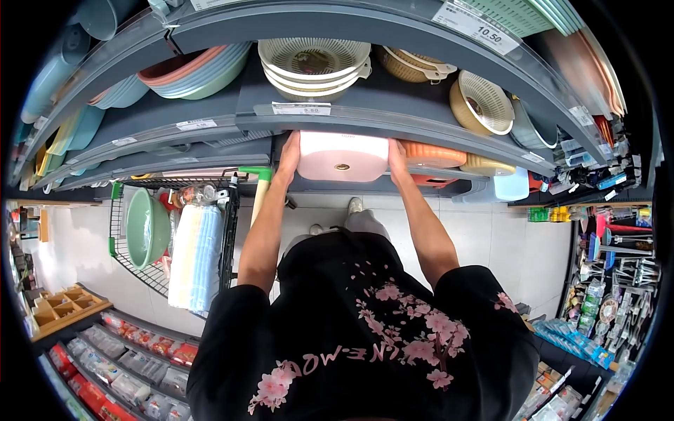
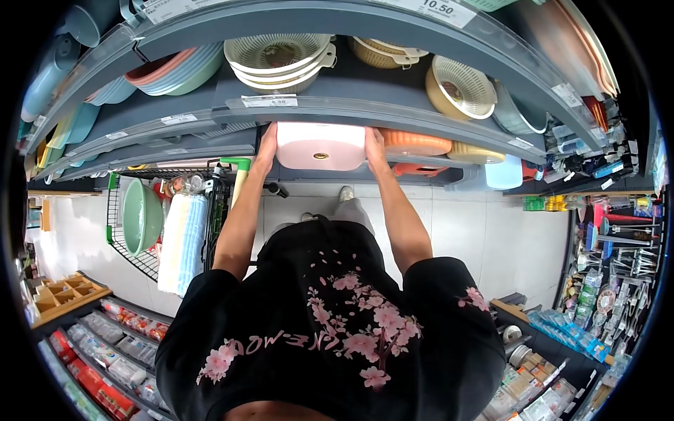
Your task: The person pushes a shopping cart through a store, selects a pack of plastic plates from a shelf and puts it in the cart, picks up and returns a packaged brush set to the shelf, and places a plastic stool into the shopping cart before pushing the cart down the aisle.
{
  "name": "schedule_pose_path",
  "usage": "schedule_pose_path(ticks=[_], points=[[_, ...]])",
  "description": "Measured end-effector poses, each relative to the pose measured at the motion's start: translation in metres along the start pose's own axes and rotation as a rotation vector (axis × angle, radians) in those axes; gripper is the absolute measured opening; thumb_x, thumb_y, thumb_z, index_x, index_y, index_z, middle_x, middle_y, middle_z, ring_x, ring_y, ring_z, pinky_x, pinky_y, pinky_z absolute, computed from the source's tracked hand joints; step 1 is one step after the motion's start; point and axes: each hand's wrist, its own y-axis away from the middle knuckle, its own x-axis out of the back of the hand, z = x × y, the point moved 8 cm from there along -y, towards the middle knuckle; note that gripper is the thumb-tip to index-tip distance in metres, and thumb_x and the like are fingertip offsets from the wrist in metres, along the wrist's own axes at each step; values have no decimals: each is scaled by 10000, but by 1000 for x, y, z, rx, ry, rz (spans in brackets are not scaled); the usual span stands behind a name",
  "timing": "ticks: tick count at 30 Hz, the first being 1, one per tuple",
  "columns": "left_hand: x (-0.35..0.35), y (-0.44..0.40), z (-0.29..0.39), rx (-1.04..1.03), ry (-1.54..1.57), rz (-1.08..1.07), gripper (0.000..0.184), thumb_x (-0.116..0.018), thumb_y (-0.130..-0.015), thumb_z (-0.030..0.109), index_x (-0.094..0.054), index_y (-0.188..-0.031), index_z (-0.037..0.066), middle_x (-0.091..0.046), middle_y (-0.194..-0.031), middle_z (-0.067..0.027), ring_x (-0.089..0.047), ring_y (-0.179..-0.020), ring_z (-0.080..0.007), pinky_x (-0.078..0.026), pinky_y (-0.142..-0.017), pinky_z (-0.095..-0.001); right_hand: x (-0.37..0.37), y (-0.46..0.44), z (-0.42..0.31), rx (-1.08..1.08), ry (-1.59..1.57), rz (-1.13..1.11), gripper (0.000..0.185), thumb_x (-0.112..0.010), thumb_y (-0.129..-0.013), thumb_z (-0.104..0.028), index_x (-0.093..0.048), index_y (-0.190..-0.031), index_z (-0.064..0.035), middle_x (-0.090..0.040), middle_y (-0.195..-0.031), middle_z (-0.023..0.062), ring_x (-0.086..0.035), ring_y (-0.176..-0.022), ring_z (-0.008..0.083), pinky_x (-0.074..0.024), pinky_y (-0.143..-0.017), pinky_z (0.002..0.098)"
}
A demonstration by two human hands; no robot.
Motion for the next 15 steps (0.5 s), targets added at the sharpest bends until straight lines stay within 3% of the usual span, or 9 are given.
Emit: schedule_pose_path(ticks=[2,5,15], points=[[2,4,-5,-98,140,93,618,-393,-1023,496,-498,-1408,24,-547,-1388,-122,-474,-1290,-214,-332,-1079,-313,-3,27,-19,31,-47,-4,569,-534,-969,-451,-608,-1234,47,-644,-1169,116,-564,-1069,186,-430,-922,306],[-4,21,-5,-55,246,6,565,-406,-1040,448,-532,-1376,11,-584,-1338,-100,-522,-1224,-192,-365,-1044,-299,-1,47,-29,49,-116,5,566,-563,-959,-461,-630,-1218,38,-651,-1146,106,-567,-1048,171,-435,-909,291],[1,60,-10,-41,331,135,546,-457,-1025,442,-585,-1317,-1,-639,-1230,-90,-574,-1093,-158,-418,-970,-285,9,69,-24,7,-118,65,668,-598,-930,-519,-591,-1283,48,-612,-1240,131,-540,-1136,194,-409,-978,303]])
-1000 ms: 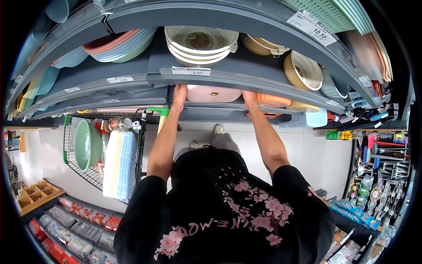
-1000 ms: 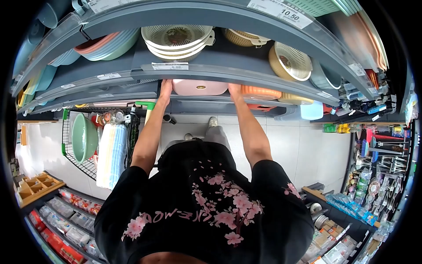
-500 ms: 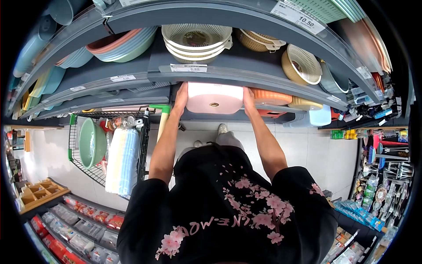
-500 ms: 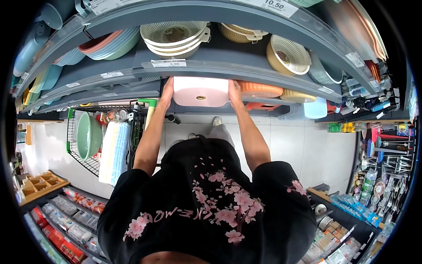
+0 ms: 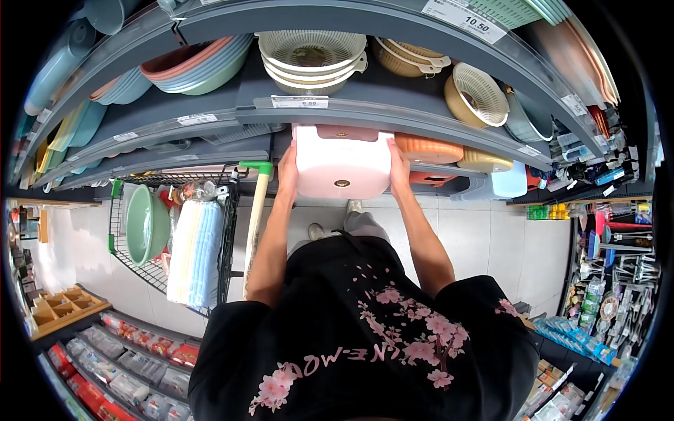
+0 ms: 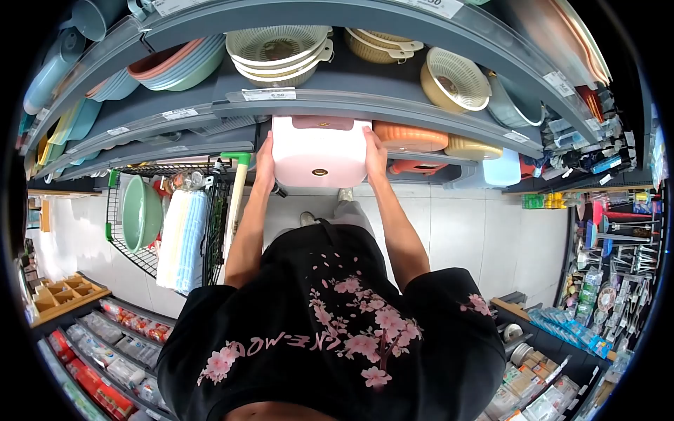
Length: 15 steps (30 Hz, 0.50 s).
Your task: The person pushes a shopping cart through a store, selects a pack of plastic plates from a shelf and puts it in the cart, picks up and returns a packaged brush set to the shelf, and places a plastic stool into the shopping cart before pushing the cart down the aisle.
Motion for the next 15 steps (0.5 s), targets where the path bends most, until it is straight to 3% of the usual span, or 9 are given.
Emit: schedule_pose_path(ticks=[15], points=[[15,60,13,-53,-5,9,521,-486,-1025,408,-600,-1285,-30,-644,-1196,-85,-565,-1071,-136,-418,-946,-259,16,61,-4,80,2,38,588,-581,-969,-442,-581,-1310,36,-614,-1277,114,-529,-1169,166,-378,-1019,284]])
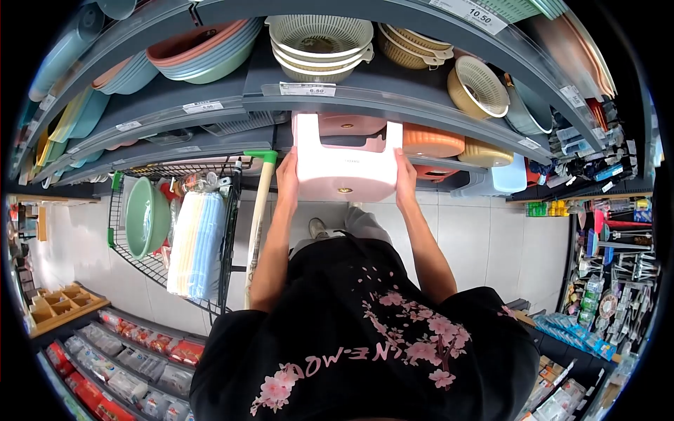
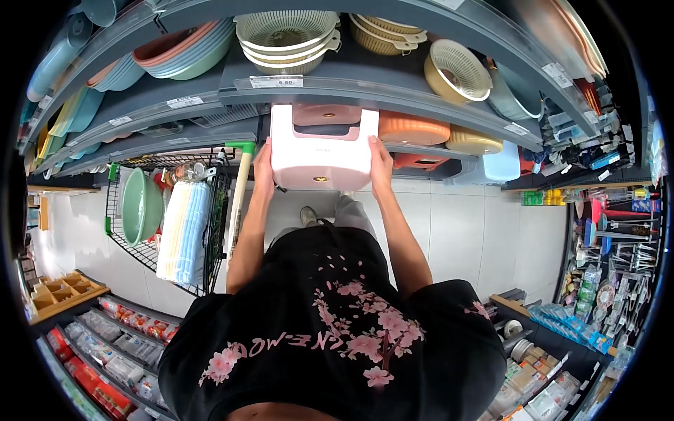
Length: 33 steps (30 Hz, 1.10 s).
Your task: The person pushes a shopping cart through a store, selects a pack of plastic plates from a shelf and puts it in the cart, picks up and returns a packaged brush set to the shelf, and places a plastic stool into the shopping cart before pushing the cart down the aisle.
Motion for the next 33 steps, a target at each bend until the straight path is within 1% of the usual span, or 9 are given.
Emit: schedule_pose_path(ticks=[9,16,20,22,24,26,27,30,33], points=[[-5,82,19,0,137,-152,547,-534,-1014,318,-443,-1435,-17,-537,-1386,-110,-502,-1260,-168,-364,-1059,-275,25,52,-23,-65,-69,-73,579,-520,-989,-489,-582,-1250,24,-619,-1154,69,-567,-1052,139,-433,-923,282],[-10,148,43,-108,-92,-374,1006,-810,-772,182,-190,-1542,-3,-342,-1538,-151,-343,-1396,-226,-253,-1149,-345,46,78,-28,-155,-208,-117,564,-479,-1012,-471,-603,-1222,37,-637,-1156,79,-573,-1050,128,-434,-911,279],[-29,189,62,-214,-381,-443,1181,-878,-673,179,-111,-1557,17,-343,-1530,-168,-357,-1381,-242,-261,-1142,-350,64,94,-44,36,-121,-147,655,-439,-1027,-450,-327,-1491,0,-424,-1454,150,-421,-1330,221,-333,-1087,302],[-33,202,65,-197,-361,-358,1160,-879,-675,185,-140,-1554,21,-361,-1511,-161,-353,-1378,-240,-256,-1147,-364,76,108,-54,32,-159,-199,690,-495,-1006,-411,-241,-1526,-36,-344,-1510,153,-366,-1374,239,-293,-1119,321],[-39,216,77,-328,-390,-307,1043,-859,-712,167,-231,-1531,15,-496,-1394,-160,-495,-1266,-238,-395,-1063,-361,89,120,-79,41,-197,-250,762,-551,-985,-372,-154,-1562,-71,-264,-1566,156,-311,-1417,257,-253,-1150,340],[-35,227,82,-184,-171,-138,839,-816,-775,137,-367,-1469,-6,-619,-1236,-154,-632,-1071,-209,-524,-890,-312,83,161,-123,305,126,-665,873,-677,-894,-271,-149,-1567,-98,-278,-1568,147,-324,-1413,263,-251,-1158,366],[-30,228,79,-139,-110,2,610,-754,-848,131,-487,-1370,-37,-680,-1098,-132,-683,-888,-170,-562,-732,-266,88,172,-135,349,137,-645,899,-726,-821,-181,-212,-1554,-99,-344,-1526,152,-352,-1397,270,-287,-1146,374],[-45,245,78,140,56,1,558,-582,-974,390,-546,-1243,-98,-674,-1081,-160,-684,-914,-176,-563,-748,-263,112,179,-130,154,-34,-412,778,-679,-850,-174,-292,-1519,-85,-416,-1461,177,-428,-1342,277,-378,-1094,368],[-60,270,87,-6,4,-59,520,-543,-999,326,-506,-1321,-81,-643,-1175,-161,-650,-1018,-178,-522,-862,-267,127,186,-120,24,-217,-376,675,-637,-876,-175,-350,-1470,-32,-463,-1408,192,-509,-1261,272,-460,-1017,349]])
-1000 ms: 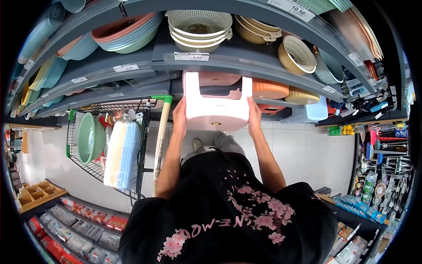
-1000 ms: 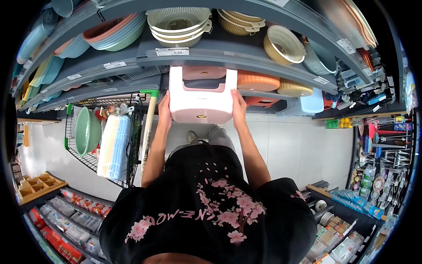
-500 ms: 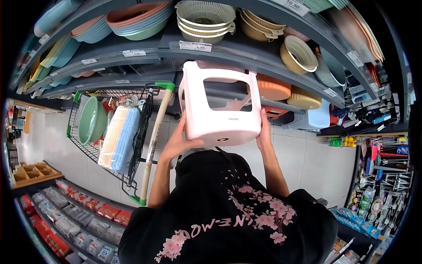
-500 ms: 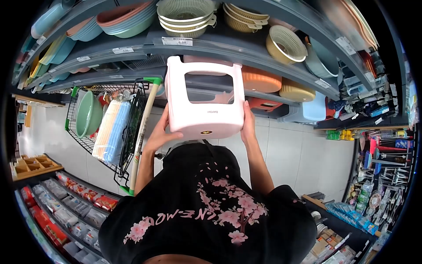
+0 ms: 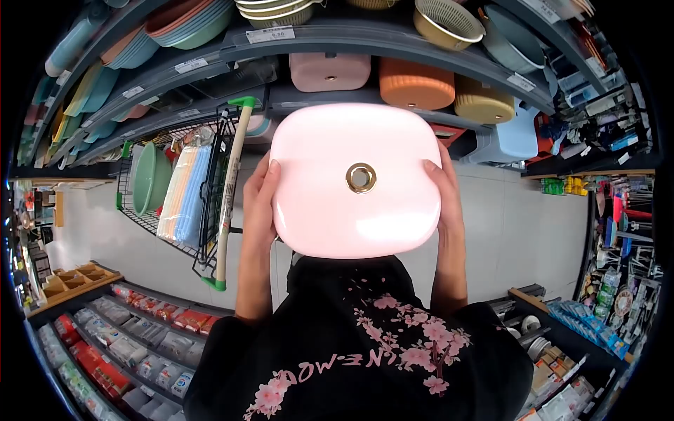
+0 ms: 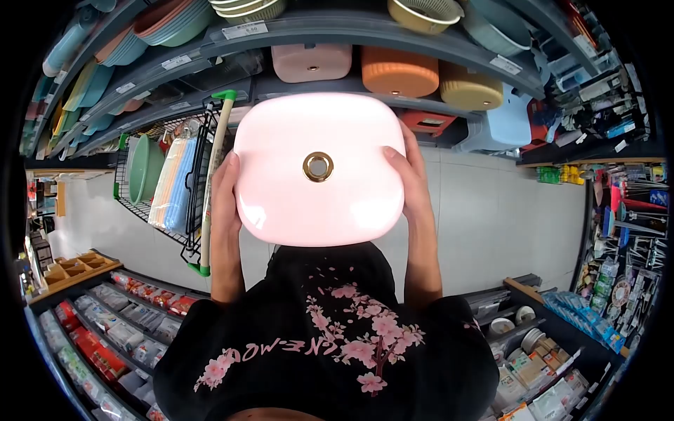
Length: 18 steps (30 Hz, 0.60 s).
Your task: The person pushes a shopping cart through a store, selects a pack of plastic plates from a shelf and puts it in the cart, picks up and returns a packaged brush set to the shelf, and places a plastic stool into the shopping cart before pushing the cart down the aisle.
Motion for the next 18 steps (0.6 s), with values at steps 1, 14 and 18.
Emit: schedule_pose_path(ticks=[1,14,18], points=[[-4,9,9,-63,-6,-4,512,-555,-1000,268,-477,-1375,-71,-619,-1251,-162,-623,-1094,-180,-493,-936,-275,1,5,3,-6,-76,-9,661,-625,-886,-179,-350,-1464,-16,-468,-1399,192,-522,-1246,270,-472,-1003,345],[-15,61,32,-131,-138,90,553,-646,-932,237,-493,-1335,-109,-655,-1152,-199,-664,-995,-194,-528,-856,-264,17,67,-11,57,60,170,608,-566,-953,-298,-353,-1463,-45,-488,-1350,211,-558,-1184,249,-479,-965,324],[-33,73,44,-182,-106,38,531,-648,-928,202,-496,-1326,-116,-647,-1173,-216,-666,-993,-197,-524,-864,-259,28,81,-13,90,74,201,603,-509,-988,-355,-341,-1456,-14,-532,-1295,230,-617,-1088,228,-506,-906,306]])
